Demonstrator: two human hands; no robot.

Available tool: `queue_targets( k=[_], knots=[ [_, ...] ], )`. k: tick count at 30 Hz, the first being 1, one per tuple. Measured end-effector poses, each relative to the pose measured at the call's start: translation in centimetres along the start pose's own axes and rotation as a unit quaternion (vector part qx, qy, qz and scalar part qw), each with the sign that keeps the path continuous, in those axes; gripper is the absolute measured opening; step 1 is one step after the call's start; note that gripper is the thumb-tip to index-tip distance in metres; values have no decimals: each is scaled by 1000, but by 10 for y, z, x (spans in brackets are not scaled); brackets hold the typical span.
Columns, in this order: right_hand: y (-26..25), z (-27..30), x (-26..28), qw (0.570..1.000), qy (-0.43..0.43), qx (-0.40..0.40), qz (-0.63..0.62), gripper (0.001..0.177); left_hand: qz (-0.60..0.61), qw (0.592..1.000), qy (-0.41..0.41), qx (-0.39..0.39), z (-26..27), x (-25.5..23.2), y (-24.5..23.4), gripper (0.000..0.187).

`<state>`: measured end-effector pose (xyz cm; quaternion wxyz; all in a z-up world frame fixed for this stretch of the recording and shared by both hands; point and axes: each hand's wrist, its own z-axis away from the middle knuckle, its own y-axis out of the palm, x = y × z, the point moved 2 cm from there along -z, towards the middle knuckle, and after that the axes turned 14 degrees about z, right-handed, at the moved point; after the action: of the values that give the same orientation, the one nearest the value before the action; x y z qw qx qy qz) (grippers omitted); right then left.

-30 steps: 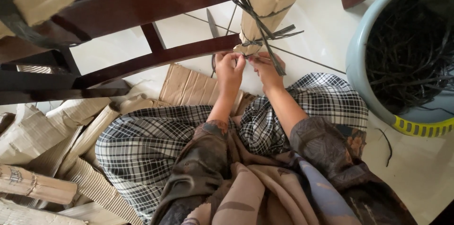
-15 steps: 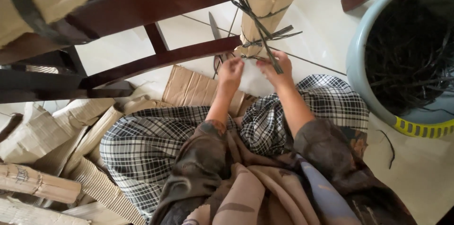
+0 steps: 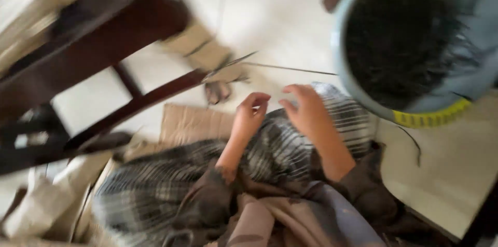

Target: Wrapping wooden chair legs with corrugated cardboard and securing them with thin ties for protection during transport.

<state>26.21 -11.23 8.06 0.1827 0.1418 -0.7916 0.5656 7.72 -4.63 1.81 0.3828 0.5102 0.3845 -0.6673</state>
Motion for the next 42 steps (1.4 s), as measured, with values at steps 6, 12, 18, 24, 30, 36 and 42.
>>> queue_targets(
  k=[6,12,18,24,30,36,42],
  knots=[
    [-54,11,-29,990,35,-62,-120,19,21,991,131,32,12,-104,83,20],
    [-138,22,-92,984,130,-87,-87,19,6,979,197,52,5,-173,170,25],
    [-156,23,-203,961,270,48,28,29,-38,951,286,112,-19,-159,242,25],
    [-126,-7,-260,906,380,183,41,53,-89,928,330,147,-41,-161,284,28],
    [-103,-62,-274,859,432,275,-1,85,-81,912,385,119,-64,-128,292,29],
    [-45,-19,-304,899,389,125,159,22,-42,904,422,43,-73,-134,285,24],
    [-144,-9,-233,967,175,-169,70,10,-106,916,385,31,-66,-143,287,75]
  ],
)
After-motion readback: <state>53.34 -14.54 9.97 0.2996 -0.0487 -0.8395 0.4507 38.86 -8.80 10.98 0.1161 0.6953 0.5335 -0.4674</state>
